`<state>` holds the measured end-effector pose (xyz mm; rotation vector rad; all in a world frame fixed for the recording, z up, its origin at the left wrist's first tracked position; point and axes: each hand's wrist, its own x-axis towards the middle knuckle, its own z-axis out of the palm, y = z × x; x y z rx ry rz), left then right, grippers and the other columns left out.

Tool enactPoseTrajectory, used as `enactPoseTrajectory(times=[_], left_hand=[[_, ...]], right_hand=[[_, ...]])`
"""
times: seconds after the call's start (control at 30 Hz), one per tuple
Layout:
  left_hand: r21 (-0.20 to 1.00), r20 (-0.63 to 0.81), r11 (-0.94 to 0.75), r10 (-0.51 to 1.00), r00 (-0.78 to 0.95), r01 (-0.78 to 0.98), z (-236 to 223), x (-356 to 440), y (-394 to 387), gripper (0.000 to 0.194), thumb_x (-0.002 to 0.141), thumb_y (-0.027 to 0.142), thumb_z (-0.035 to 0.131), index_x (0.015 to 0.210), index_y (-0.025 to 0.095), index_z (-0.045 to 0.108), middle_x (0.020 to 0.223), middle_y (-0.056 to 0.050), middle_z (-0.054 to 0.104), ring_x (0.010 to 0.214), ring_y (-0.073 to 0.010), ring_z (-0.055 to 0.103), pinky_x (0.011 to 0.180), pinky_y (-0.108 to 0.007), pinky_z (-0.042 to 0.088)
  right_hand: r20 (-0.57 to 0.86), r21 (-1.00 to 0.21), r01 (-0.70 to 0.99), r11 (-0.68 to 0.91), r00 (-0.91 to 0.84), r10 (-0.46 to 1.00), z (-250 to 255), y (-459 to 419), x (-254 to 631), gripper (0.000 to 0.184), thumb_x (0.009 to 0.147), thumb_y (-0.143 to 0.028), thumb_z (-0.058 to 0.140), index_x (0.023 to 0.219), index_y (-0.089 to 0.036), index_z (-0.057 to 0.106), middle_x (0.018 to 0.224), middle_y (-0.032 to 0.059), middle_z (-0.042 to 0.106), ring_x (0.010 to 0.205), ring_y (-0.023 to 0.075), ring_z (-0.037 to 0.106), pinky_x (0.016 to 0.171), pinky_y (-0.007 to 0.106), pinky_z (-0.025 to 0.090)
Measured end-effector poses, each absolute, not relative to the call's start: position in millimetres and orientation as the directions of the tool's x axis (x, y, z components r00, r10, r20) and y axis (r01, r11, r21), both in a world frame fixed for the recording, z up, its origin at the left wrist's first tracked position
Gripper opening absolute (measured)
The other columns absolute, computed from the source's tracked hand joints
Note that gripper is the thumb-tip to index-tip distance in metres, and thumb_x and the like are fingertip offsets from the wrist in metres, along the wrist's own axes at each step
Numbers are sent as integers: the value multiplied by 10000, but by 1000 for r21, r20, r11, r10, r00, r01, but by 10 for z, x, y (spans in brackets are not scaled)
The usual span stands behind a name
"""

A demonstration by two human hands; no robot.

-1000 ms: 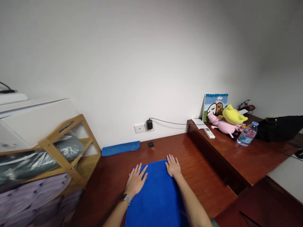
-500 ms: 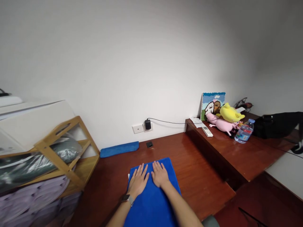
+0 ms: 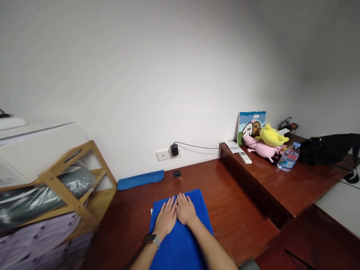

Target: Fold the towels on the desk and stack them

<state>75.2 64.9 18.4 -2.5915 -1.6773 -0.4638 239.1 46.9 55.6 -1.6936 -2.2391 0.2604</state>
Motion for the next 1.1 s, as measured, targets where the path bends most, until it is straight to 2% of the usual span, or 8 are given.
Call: enactPoseTrajectory(times=[0.13, 0.23, 0.37, 0.5, 0.6, 0.77, 0.9, 1.1], left_hand=[[147, 225, -355, 921, 318, 923, 138, 577, 620, 610, 1058, 401, 297, 1617, 212, 452, 1699, -113, 441, 1579, -288, 415, 1305, -546, 309], [158, 227, -281, 943, 242, 947, 135, 413, 612, 623, 1064, 439, 290, 1629, 215, 429, 1723, -115, 394, 1596, -282, 384, 1314, -544, 290], [172, 219, -248, 953, 209, 953, 197, 430, 638, 633, 1059, 457, 298, 1616, 201, 454, 1706, -131, 431, 1590, -290, 395, 1309, -548, 301], [168, 261, -384, 905, 334, 908, 259, 678, 621, 606, 1071, 413, 278, 1627, 232, 435, 1712, -95, 429, 1602, -265, 372, 1318, -516, 301], [161, 225, -403, 904, 364, 901, 223, 727, 548, 603, 1070, 427, 285, 1617, 237, 454, 1699, -94, 448, 1587, -272, 402, 1311, -522, 318], [152, 197, -274, 950, 243, 950, 192, 396, 486, 645, 1067, 463, 283, 1641, 193, 400, 1724, -127, 393, 1606, -289, 361, 1328, -533, 270], [158, 201, -278, 948, 245, 948, 295, 331, 458, 655, 1067, 446, 277, 1619, 129, 432, 1696, -160, 431, 1590, -296, 393, 1324, -542, 284], [139, 270, -428, 884, 381, 893, 122, 642, 52, 596, 1080, 390, 263, 1626, 220, 432, 1715, -78, 415, 1605, -245, 362, 1330, -488, 303]], right_hand=[[109, -360, 892, 274, -252, 962, 506, 469, 2498, 616, 1124, -414, 231, 1687, -193, 347, 1733, 60, 325, 1630, 207, 252, 1345, 435, 161], [48, -333, 930, 158, -151, 987, 602, 539, 2896, 624, 1117, -407, 234, 1697, -193, 321, 1745, 70, 292, 1637, 221, 232, 1341, 464, 163], [-6, -292, 956, 8, -10, 1000, 754, 590, 3146, 640, 1110, -382, 226, 1699, -146, 309, 1749, 109, 270, 1642, 246, 211, 1338, 470, 162], [129, -318, 934, 165, -130, 983, 673, 469, 2775, 661, 1115, -424, 217, 1698, -125, 302, 1757, 98, 244, 1649, 237, 186, 1348, 442, 135], [139, -347, 904, 248, -212, 967, 522, 353, 2500, 655, 1115, -439, 224, 1694, -148, 321, 1748, 84, 279, 1642, 223, 213, 1347, 427, 146], [44, -347, 926, 149, -143, 989, 576, 356, 2764, 645, 1116, -416, 213, 1699, -157, 304, 1752, 89, 265, 1644, 227, 203, 1346, 470, 135], [3, -323, 944, 64, -67, 998, 777, 361, 2961, 643, 1114, -389, 228, 1695, -129, 311, 1747, 121, 277, 1641, 250, 213, 1342, 471, 152], [160, -366, 882, 297, -255, 954, 533, -129, 2427, 628, 1122, -406, 226, 1689, -161, 340, 1742, 75, 297, 1639, 222, 221, 1348, 420, 156]])
